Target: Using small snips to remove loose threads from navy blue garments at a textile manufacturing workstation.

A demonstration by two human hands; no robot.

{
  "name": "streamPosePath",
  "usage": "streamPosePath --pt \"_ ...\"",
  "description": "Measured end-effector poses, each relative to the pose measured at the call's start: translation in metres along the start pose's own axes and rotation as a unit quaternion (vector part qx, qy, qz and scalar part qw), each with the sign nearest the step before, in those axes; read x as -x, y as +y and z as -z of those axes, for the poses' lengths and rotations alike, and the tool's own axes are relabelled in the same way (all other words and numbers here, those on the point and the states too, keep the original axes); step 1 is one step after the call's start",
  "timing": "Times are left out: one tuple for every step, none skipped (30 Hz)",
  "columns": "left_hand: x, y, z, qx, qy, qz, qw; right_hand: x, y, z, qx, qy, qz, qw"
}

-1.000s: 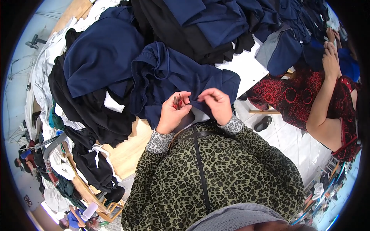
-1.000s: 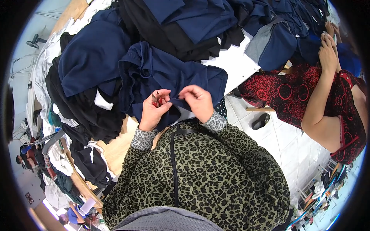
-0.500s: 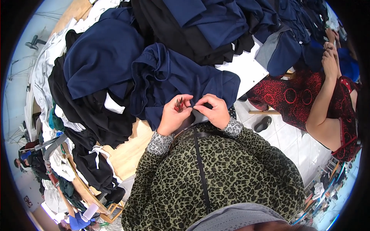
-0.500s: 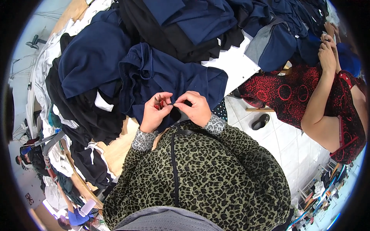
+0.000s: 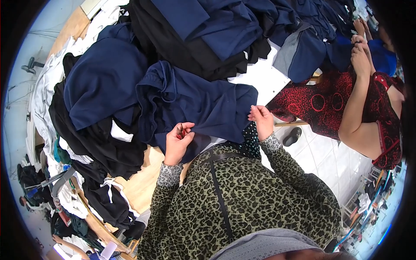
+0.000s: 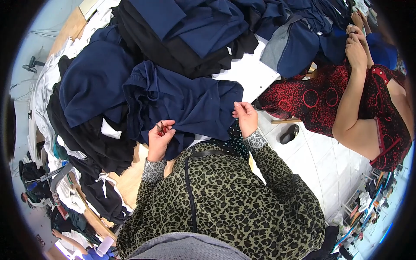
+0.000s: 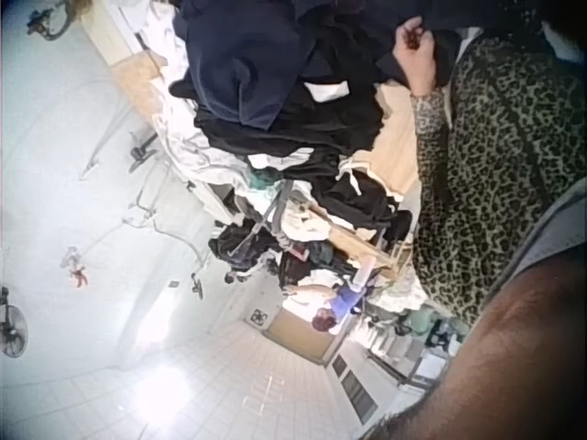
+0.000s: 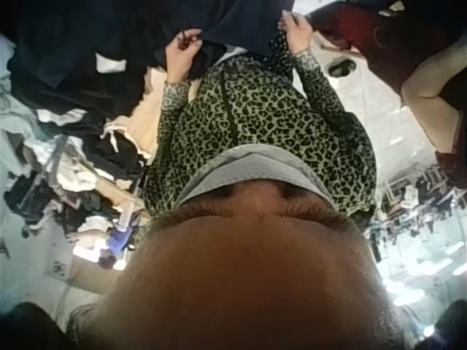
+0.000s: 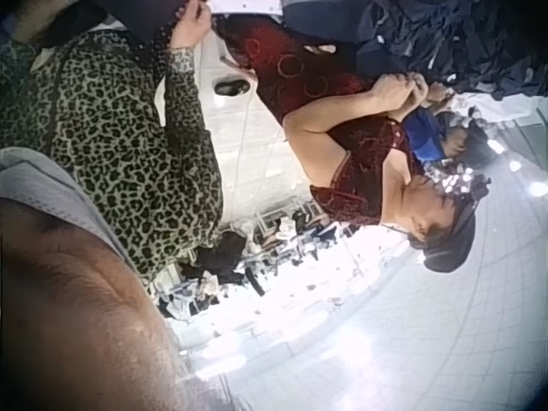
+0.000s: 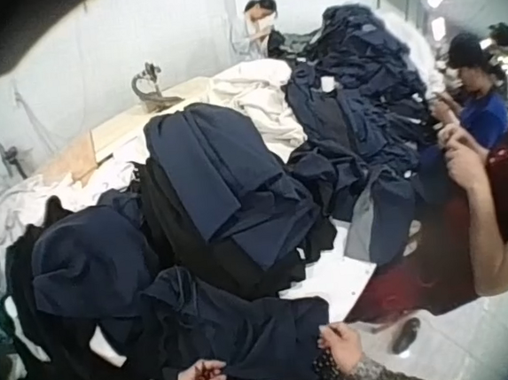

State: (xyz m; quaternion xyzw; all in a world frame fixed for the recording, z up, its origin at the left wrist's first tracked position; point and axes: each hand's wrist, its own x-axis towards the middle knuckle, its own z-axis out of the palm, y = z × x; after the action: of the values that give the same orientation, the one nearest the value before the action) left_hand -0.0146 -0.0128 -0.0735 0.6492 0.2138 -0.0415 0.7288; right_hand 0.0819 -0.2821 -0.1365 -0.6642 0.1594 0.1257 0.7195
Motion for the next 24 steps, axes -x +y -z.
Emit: streamPosePath --pt "0.000 0.000 -0.001 -0.001 -0.002 -0.003 1.000 0.002 0.000 -0.005 0.005 -0.013 0.004 1.000" --pt "0.000 0.001 -0.001 -0.001 -0.002 -0.007 1.000 0.003 -0.001 -0.010 0.019 -0.024 0.016 0.999" --pt "0.000 0.002 0.000 -0.002 0.002 -0.009 1.000 0.005 -0.002 -0.016 0.033 -0.031 0.045 0.998" --pt "0.001 0.004 0.003 -0.041 -0.061 0.000 0.997 0.006 -0.004 -0.024 0.046 -0.041 0.073 0.995" --pt "0.001 0.006 0.005 -0.079 -0.122 0.010 0.989 0.009 -0.008 -0.033 0.048 -0.048 0.089 0.994" --pt "0.001 0.008 0.004 -0.082 -0.128 0.016 0.988 0.010 -0.012 -0.040 0.046 -0.058 0.090 0.993" --pt "-0.002 0.010 0.006 -0.075 -0.086 0.008 0.993 0.012 -0.016 -0.046 0.050 -0.075 0.111 0.990" --pt "-0.006 0.011 0.010 -0.067 -0.044 0.000 0.997 0.012 -0.019 -0.052 0.054 -0.093 0.133 0.985" --pt "-0.014 0.013 0.023 -0.093 0.014 0.005 0.996 0.010 -0.020 -0.059 0.069 -0.106 0.142 0.982" --pt "-0.020 0.012 0.034 -0.101 0.080 -0.026 0.991 0.010 -0.028 -0.070 0.096 -0.132 0.162 0.973" --pt "-0.029 0.013 0.045 -0.194 0.142 -0.142 0.960 0.013 -0.040 -0.081 0.122 -0.157 0.182 0.963" --pt "-0.034 0.014 0.056 -0.265 0.174 -0.215 0.924 0.012 -0.049 -0.093 0.128 -0.200 0.232 0.943" --pt "-0.038 0.013 0.064 -0.303 0.194 -0.238 0.902 0.010 -0.059 -0.108 0.144 -0.237 0.283 0.918" --pt "-0.043 0.014 0.069 -0.347 0.213 -0.240 0.881 0.008 -0.069 -0.119 0.160 -0.268 0.336 0.889" --pt "-0.047 0.015 0.073 -0.390 0.231 -0.241 0.858 0.003 -0.074 -0.130 0.188 -0.299 0.358 0.864" --pt "-0.051 0.015 0.076 -0.437 0.260 -0.225 0.831 -0.003 -0.077 -0.141 0.215 -0.314 0.398 0.835" --pt "-0.051 0.013 0.078 -0.473 0.263 -0.189 0.819 -0.008 -0.080 -0.151 0.240 -0.327 0.438 0.802" --pt "-0.050 0.012 0.080 -0.508 0.266 -0.151 0.805 -0.010 -0.084 -0.162 0.270 -0.345 0.452 0.777" --pt "-0.052 0.004 0.084 -0.538 0.258 -0.143 0.790 -0.014 -0.086 -0.175 0.288 -0.359 0.484 0.744" --pt "-0.054 -0.002 0.090 -0.535 0.259 -0.142 0.792 -0.018 -0.089 -0.190 0.308 -0.374 0.514 0.708" --pt "-0.054 -0.008 0.098 -0.531 0.260 -0.142 0.794 -0.021 -0.089 -0.205 0.339 -0.390 0.530 0.672" --pt "-0.054 -0.009 0.102 -0.500 0.276 -0.225 0.790 -0.029 -0.083 -0.219 0.359 -0.387 0.565 0.634" --pt "-0.052 0.001 0.099 -0.498 0.280 -0.229 0.789 -0.038 -0.080 -0.229 0.381 -0.378 0.597 0.596" --pt "-0.047 0.011 0.097 -0.430 0.251 -0.218 0.839 -0.046 -0.078 -0.235 0.429 -0.390 0.583 0.569"
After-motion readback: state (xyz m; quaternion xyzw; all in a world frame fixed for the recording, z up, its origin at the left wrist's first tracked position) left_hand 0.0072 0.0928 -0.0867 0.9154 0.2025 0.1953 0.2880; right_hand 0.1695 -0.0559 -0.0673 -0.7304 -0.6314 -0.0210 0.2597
